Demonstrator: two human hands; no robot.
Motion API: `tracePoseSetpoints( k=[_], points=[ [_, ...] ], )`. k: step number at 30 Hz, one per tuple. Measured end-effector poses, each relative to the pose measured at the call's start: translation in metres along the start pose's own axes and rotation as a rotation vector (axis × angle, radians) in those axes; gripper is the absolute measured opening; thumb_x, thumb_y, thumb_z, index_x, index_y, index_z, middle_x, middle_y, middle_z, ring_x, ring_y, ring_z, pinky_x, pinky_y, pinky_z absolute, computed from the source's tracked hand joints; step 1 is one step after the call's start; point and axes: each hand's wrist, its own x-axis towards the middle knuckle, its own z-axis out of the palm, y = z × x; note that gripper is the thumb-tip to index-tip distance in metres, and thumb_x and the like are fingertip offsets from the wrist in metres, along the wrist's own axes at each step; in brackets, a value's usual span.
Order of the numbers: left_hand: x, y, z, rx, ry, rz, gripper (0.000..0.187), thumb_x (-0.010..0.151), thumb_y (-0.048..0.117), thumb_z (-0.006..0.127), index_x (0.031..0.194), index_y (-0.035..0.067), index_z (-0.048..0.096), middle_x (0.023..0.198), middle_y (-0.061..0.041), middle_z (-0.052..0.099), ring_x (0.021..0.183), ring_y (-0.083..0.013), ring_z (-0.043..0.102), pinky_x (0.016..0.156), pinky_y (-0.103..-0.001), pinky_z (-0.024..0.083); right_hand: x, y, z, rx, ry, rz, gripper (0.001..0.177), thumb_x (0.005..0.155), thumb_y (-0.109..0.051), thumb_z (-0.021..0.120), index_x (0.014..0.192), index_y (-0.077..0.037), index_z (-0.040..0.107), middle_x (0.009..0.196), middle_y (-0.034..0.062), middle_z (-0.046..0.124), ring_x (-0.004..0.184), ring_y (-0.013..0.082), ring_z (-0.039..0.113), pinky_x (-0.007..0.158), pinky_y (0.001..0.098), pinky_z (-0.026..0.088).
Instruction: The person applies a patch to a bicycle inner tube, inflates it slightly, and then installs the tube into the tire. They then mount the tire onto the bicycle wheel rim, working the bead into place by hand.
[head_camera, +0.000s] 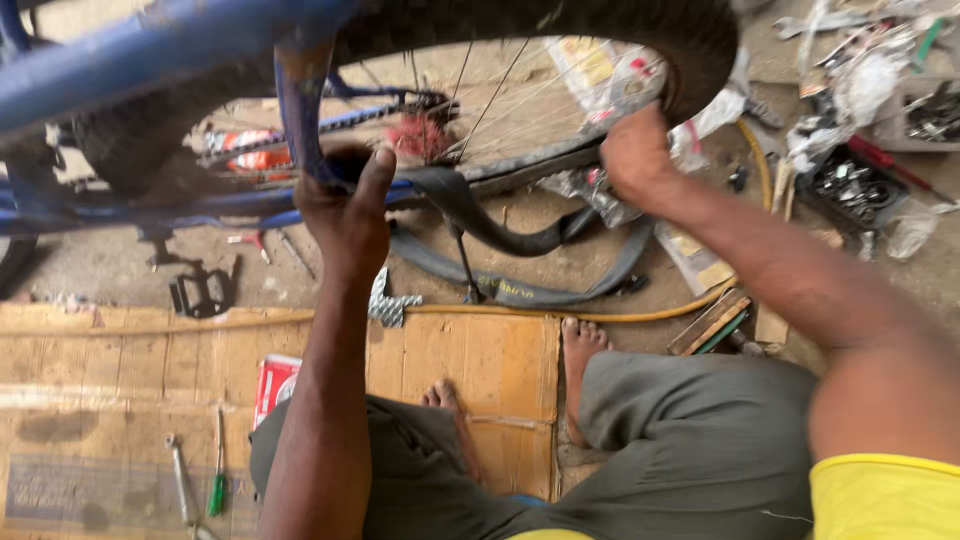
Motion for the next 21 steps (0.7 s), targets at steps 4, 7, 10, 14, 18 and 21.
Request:
tracePoseSetpoints(
  k=[4, 7, 10, 14, 18, 21],
  points=[
    [0.003, -0.001, 0.003, -0.042, 0.016, -0.091, 0.014, 0.098, 0.014, 0.080, 0.091, 0.006, 0.072, 0.079, 0.001, 0.067, 0.073, -0.0085, 0.059, 0.068, -0.026, 0.047, 0.044, -0.041, 0.032, 0.093, 0.012, 0.073, 0.024, 0.093, -0.024, 0.061, 0.104, -0.018, 0.081, 0.104, 0.0055, 0.078, 0.098, 0.0247, 0.072, 0.084, 0.0485, 0.050],
    [0.004, -0.005, 0.010, -0.031, 0.041, -0.126, 0.012, 0.095, 0.015, 0.079, 0.095, 0.005, 0.072, 0.083, 0.001, 0.069, 0.077, -0.0088, 0.062, 0.071, -0.026, 0.051, 0.076, -0.079, 0.072, 0.201, 0.011, 0.078, 0.023, 0.092, -0.023, 0.061, 0.101, -0.017, 0.081, 0.100, 0.0062, 0.078, 0.094, 0.0256, 0.073, 0.079, 0.0484, 0.052],
    [0.008, -0.009, 0.012, 0.042, 0.052, -0.082, 0.016, 0.095, 0.015, 0.080, 0.101, 0.004, 0.070, 0.089, -0.001, 0.071, 0.082, -0.0100, 0.064, 0.075, -0.027, 0.053, 0.099, -0.116, 0.099, 0.309, 0.005, 0.078, 0.022, 0.091, -0.022, 0.061, 0.097, -0.017, 0.082, 0.097, 0.0068, 0.078, 0.090, 0.0265, 0.073, 0.074, 0.0482, 0.053],
    [-0.004, -0.029, 0.029, 0.119, 0.154, -0.062, 0.029, 0.095, 0.012, 0.080, 0.116, 0.001, 0.063, 0.101, -0.007, 0.067, 0.094, -0.0153, 0.065, 0.085, -0.030, 0.055, 0.114, -0.137, 0.115, 0.414, 0.093, 0.049, 0.022, 0.091, -0.022, 0.061, 0.093, -0.017, 0.082, 0.092, 0.0077, 0.078, 0.085, 0.0277, 0.074, 0.068, 0.0479, 0.054],
    [-0.008, -0.030, 0.037, 0.294, 0.201, -0.003, 0.044, 0.098, 0.009, 0.077, 0.133, -0.002, 0.052, 0.117, -0.015, 0.065, 0.110, -0.0238, 0.063, 0.101, -0.037, 0.051, 0.095, -0.122, 0.114, 0.487, 0.217, 0.008, 0.019, 0.091, -0.021, 0.061, 0.089, -0.015, 0.080, 0.088, 0.0095, 0.076, 0.086, 0.0300, 0.073, 0.072, 0.0487, 0.053],
    [-0.024, -0.012, 0.034, 0.428, 0.239, 0.052, 0.058, 0.095, 0.008, 0.074, 0.143, -0.005, 0.044, 0.128, -0.020, 0.056, 0.121, -0.0285, 0.058, 0.107, -0.043, 0.048, 0.075, -0.112, 0.108, 0.488, 0.227, -0.002, 0.018, 0.085, -0.022, 0.060, 0.086, -0.013, 0.076, 0.094, 0.0101, 0.074, 0.096, 0.0316, 0.067, 0.081, 0.0501, 0.049]
  ],
)
